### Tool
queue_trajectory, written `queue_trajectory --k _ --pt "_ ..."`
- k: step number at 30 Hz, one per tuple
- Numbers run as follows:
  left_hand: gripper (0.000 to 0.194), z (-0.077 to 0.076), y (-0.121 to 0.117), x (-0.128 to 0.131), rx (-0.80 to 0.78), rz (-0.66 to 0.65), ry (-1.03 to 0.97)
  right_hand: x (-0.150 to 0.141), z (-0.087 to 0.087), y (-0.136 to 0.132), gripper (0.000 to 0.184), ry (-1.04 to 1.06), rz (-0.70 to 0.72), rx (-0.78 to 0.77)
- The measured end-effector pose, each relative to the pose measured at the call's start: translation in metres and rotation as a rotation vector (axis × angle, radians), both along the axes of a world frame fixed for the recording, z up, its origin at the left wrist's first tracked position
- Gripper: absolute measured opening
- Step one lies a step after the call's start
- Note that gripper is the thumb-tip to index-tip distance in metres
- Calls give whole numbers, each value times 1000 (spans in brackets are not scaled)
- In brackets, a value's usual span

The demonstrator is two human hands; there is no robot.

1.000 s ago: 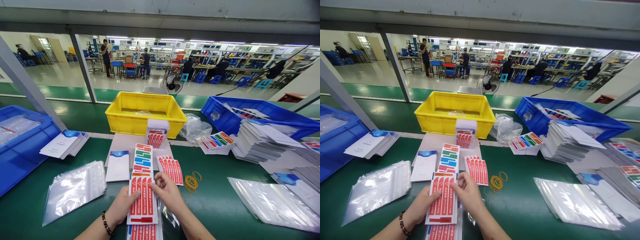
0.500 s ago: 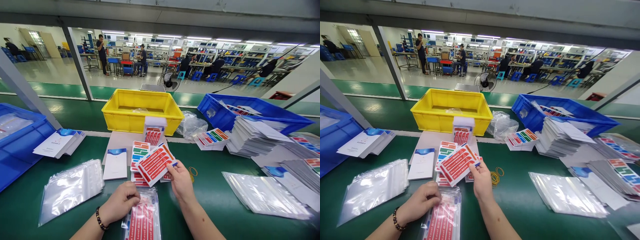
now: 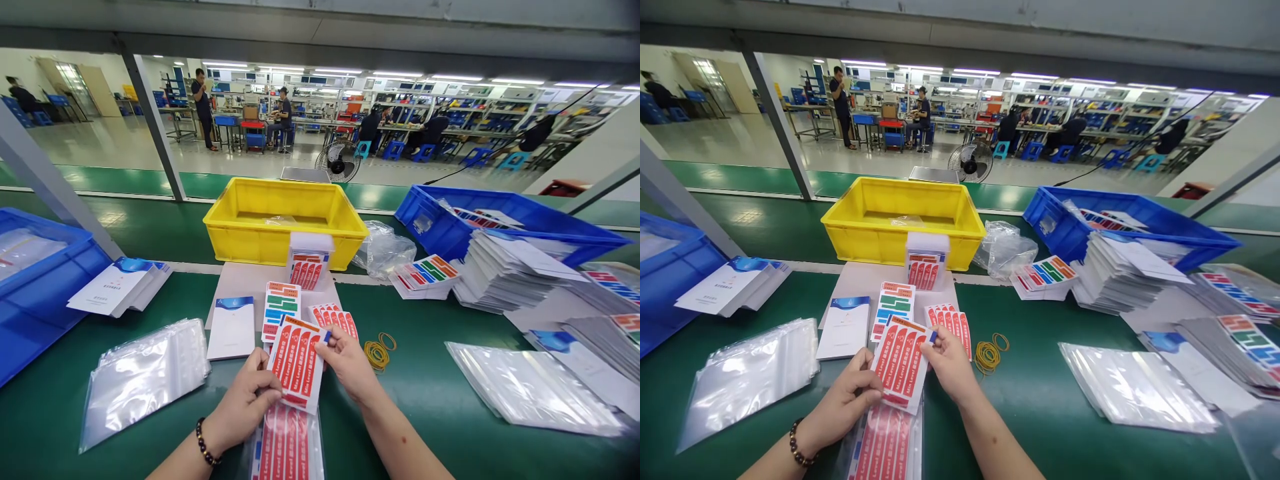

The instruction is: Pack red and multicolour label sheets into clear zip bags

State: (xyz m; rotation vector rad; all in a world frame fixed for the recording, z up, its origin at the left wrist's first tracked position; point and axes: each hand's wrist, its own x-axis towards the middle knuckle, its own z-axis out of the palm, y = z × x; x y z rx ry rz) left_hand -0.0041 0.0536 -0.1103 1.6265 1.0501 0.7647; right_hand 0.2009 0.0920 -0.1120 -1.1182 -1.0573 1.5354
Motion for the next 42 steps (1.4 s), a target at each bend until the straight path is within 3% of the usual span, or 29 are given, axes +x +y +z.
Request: queue_trajectory --k 6,10,12,15,19,23,28,33,37,42 --pt "20 0 -1 1 -62 38 -98 -9 3 -7 51 -2 78 1" --pt "23 0 0 2 -86 153 -120 -11 10 -13 11 -334 245 156" --pt "24 -1 0 2 -109 189 -150 -11 14 -15 16 -437 361 225" --pt "26 -3 1 3 -151 208 -225 -10 16 -17 5 -454 462 220" --pt "31 -4 3 2 -308 209 -354 -9 13 -17 13 -437 410 171" --pt "32 -2 3 2 -443 210 -297 -10 9 -17 24 -362 354 88" --pt "35 1 3 3 -422 225 -262 -15 8 -17 3 -432 342 86" --pt "33 3 3 4 -430 228 -285 -16 10 -16 12 -511 323 194" --pt "33 4 5 1 -408 269 -312 -12 10 -13 13 -485 309 168" --pt "31 0 6 -3 -325 324 -201 -11 12 -13 7 -506 315 142"
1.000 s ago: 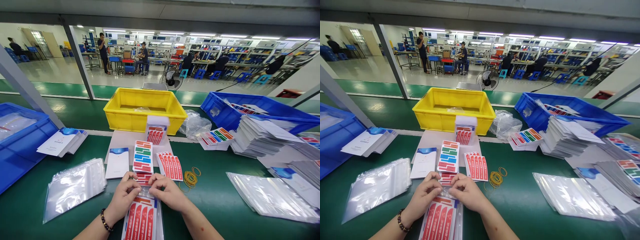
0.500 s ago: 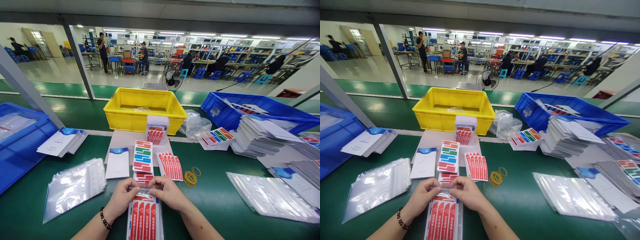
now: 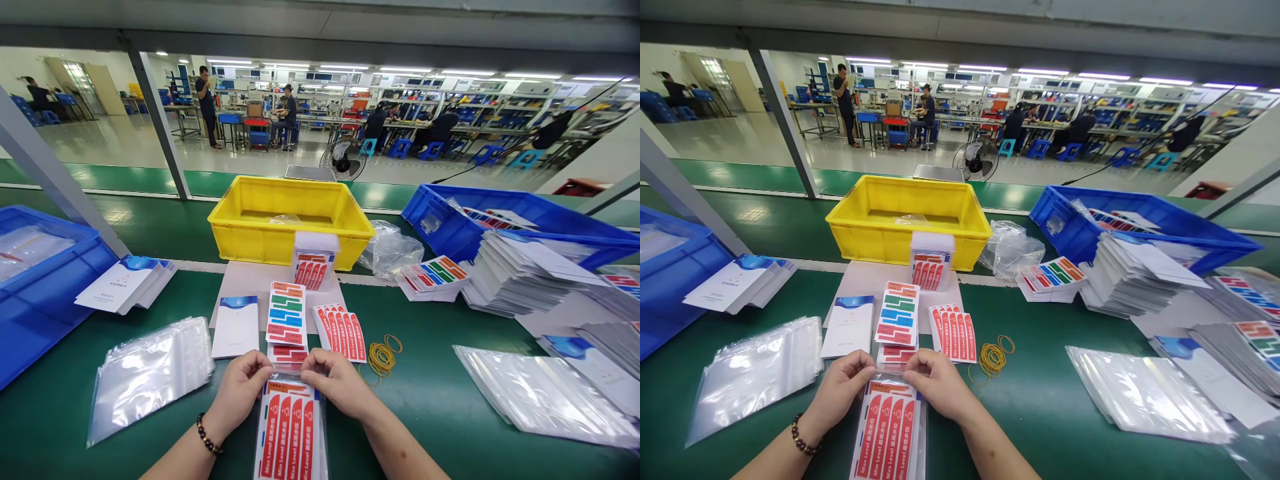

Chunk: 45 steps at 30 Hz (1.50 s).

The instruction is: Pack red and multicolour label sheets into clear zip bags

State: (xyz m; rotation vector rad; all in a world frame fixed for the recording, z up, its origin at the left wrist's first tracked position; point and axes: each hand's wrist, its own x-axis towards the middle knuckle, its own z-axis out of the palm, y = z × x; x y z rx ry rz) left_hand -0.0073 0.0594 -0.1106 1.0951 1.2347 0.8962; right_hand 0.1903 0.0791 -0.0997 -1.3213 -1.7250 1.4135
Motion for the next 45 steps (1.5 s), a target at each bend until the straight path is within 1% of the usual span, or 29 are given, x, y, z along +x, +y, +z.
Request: queue_trajectory --k 2,4,9,12,16,19,22,29,31,33,35,37,38,40,41,43,44,45 --pt "29 -2 0 -1 47 1 31 -1 1 -1 2 -34 13 24" --pt "29 -3 0 -1 66 -5 32 -1 0 -2 6 -49 18 55" --pt "30 4 -1 1 3 -61 7 -2 -7 -2 14 12 6 125" --pt "28 4 -1 1 6 -77 19 -5 -9 -2 13 19 3 121" --pt "27 0 -1 3 31 -75 17 -10 -9 -4 8 32 19 114" --pt "24 0 -2 6 25 -101 -1 -13 -8 -6 10 29 19 110" --pt "20 1 -3 10 50 -119 49 -18 -7 -9 11 -2 31 122" --pt "18 0 -7 13 149 -156 136 -24 -9 -15 14 -59 50 259" --pt "15 -1 -6 10 225 -174 181 -22 -10 -14 16 -69 71 316" --pt "11 -1 -5 5 355 -135 206 -18 -10 -12 12 -94 64 452" --pt "13 -2 -3 -1 476 -26 194 -17 -9 -15 7 -145 16 665" --pt "16 -3 -2 -6 534 96 171 -18 -8 -22 14 -210 -7 862" --pt "19 -3 -2 -8 546 143 161 -21 -8 -27 17 -252 14 919" --pt "23 -2 -2 -10 564 212 147 -28 -13 -39 26 -363 141 945" --pt "24 -1 -3 -10 575 236 142 -31 -17 -44 35 -427 240 925" --pt "23 3 -5 -12 597 273 136 -37 -27 -52 61 -532 463 854" --pt "22 6 -7 -13 605 284 137 -39 -32 -54 71 -563 562 817" --pt "21 9 -9 -16 609 289 143 -40 -37 -54 76 -580 637 785"
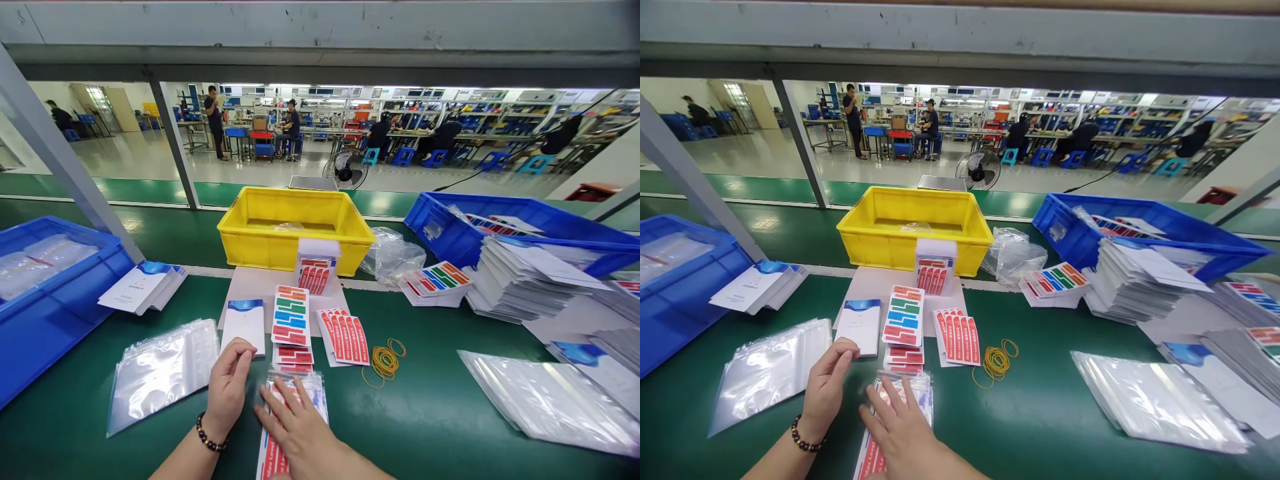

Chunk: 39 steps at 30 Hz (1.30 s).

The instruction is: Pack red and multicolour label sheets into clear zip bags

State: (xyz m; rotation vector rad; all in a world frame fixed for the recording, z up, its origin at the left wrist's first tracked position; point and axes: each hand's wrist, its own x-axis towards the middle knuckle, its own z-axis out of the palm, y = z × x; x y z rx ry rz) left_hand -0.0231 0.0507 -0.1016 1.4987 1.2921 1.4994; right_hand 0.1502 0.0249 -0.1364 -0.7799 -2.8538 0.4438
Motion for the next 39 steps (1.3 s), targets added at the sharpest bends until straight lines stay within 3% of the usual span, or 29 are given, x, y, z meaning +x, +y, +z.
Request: queue_trajectory --k 6,9,12,15,18,21,24,28,30,35,39 --pt "22 19 -15 -42 -83 99 159 4 -15 6 80 -33 56 -38" --pt "29 23 -20 -76 -260 193 379 6 -21 7 82 24 81 2" --pt "30 20 -21 -107 -561 222 721 8 -25 7 83 135 49 44" --pt "22 15 -23 -126 -762 196 901 10 -21 9 67 330 -85 120" --pt "17 13 -24 -131 -749 170 910 10 -8 12 44 503 -189 184" --pt "18 20 -25 -121 -715 145 909 8 10 14 28 619 -209 199" --pt "22 26 -28 -95 -668 77 878 1 23 14 16 653 -227 92" --pt "23 25 -34 -41 -513 -75 820 -17 26 11 31 527 -352 -219" --pt "22 23 -35 -17 -428 -117 805 -24 22 11 42 447 -435 -281" --pt "25 18 -25 9 -340 -198 505 -21 3 13 49 400 -402 -14" --pt "36 12 -16 12 -481 -215 198 -14 -3 15 59 384 -339 62"
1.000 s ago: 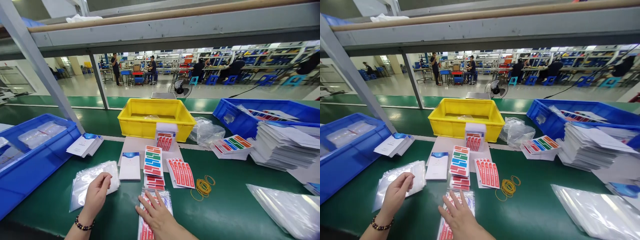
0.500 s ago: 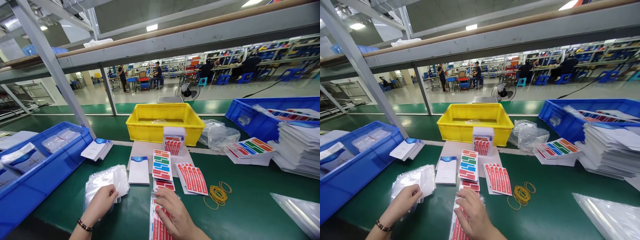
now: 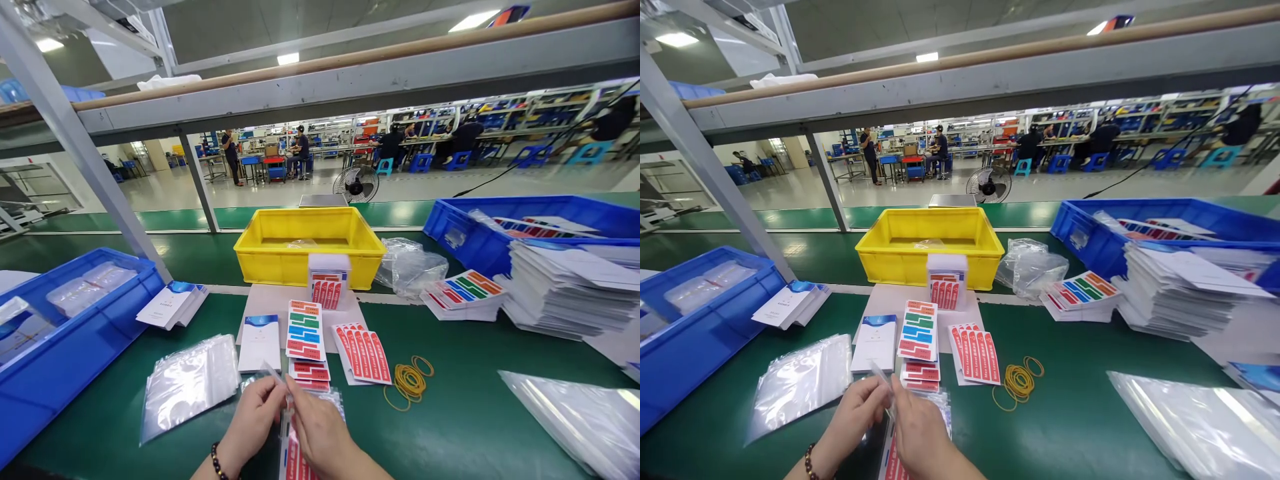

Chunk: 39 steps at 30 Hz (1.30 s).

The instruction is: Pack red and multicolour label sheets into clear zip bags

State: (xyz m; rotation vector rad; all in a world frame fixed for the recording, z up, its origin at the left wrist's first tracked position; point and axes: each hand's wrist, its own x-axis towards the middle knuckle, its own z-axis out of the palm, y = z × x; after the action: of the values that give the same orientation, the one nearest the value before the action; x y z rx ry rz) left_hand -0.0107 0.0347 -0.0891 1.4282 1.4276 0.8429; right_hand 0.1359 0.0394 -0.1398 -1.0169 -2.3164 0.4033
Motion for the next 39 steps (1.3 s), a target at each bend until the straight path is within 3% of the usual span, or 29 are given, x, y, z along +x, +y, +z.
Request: queue_trajectory --k 3,6,11,14,17,21,25,33,35,36,39 --pt "38 -5 4 3 -112 85 -151 1 6 -1 59 4 7 -51" --pt "39 -7 5 5 -126 93 -197 2 20 -1 51 102 -12 -126" --pt "37 -7 3 8 -12 11 -105 6 37 2 9 237 -101 -208" --pt "40 -8 1 10 34 -39 -7 8 37 4 19 227 -101 -206" --pt "40 -9 -2 11 81 -81 99 8 31 5 26 179 -97 -136" --pt "38 -9 -4 14 132 -71 209 6 21 9 24 121 -192 92" --pt "40 -7 -4 15 60 -12 183 9 23 14 28 126 -309 215" --pt "39 -3 4 -1 -52 75 37 4 36 -4 16 68 -26 274" --pt "36 4 0 -6 40 79 63 6 36 -3 21 76 10 258" --pt "31 9 -2 -9 157 69 97 7 36 -1 22 102 39 228" --pt "14 28 -10 -18 564 -140 267 13 44 4 21 199 140 66"
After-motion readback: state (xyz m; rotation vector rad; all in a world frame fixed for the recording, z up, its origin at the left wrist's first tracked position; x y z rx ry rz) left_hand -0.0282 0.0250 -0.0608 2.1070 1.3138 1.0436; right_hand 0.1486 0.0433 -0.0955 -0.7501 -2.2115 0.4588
